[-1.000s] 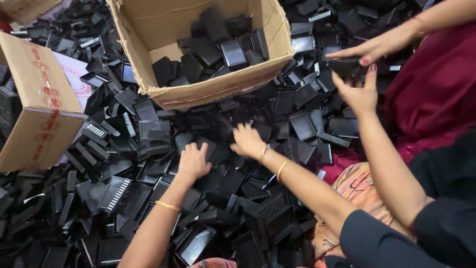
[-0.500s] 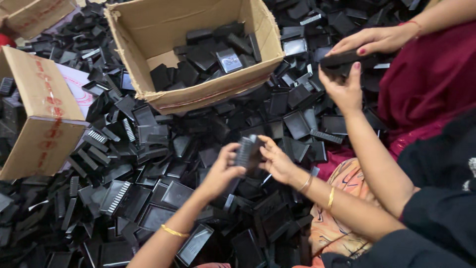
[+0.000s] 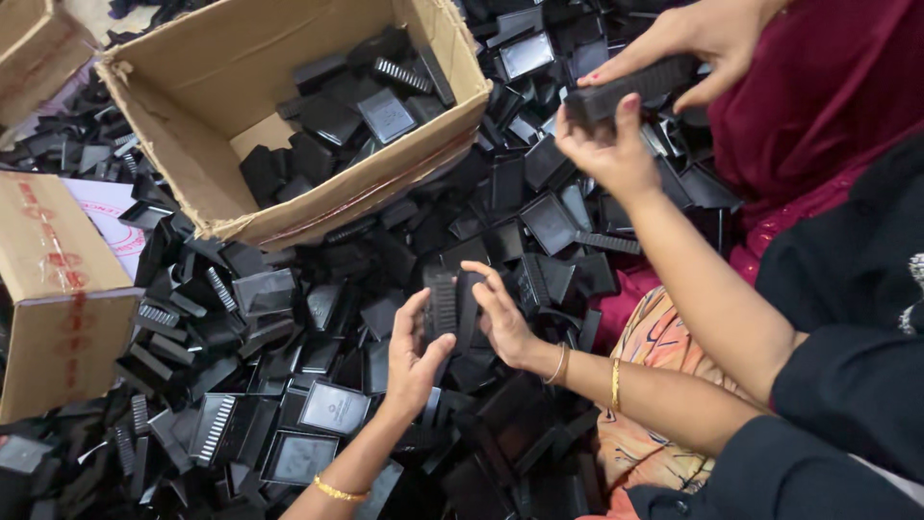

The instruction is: The person sits on the floor and repeatedly picks up small black plastic parts from a large pile. They open and close the parts, then place them into a cardboard box. The task continues with the same repetitive motion throughout the clip.

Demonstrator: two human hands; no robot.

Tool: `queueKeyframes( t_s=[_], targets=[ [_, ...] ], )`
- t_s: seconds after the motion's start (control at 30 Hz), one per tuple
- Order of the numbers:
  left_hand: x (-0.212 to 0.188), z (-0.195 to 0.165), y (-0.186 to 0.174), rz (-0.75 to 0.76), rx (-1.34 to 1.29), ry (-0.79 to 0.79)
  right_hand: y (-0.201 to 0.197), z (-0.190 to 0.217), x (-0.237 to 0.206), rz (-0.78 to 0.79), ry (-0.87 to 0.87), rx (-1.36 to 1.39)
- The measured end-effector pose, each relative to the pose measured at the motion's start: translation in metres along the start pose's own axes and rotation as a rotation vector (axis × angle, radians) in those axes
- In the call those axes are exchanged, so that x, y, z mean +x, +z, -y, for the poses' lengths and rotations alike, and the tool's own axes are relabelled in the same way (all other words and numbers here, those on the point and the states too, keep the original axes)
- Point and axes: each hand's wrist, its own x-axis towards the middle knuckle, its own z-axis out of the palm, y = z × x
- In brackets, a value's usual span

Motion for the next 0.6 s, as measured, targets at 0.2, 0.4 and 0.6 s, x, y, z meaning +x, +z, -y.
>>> queueKeyframes(
  t_s=[0.2,0.4,0.6],
  targets=[
    [-0.008,-0.024,-0.002,0.084,0.465,0.038,-0.002,0.030,-0.018,0.204,-0.025,-0.310],
    [-0.019,-0.035,0.000,0.083,0.606,0.365,0.011,0.057,-0.027,0.483,-0.386,-0.437],
    [-0.021,-0.037,-0.013,0.107,0.637,0.438,0.016,0.065,-0.029,0.539,-0.409,-0.542]
  ],
)
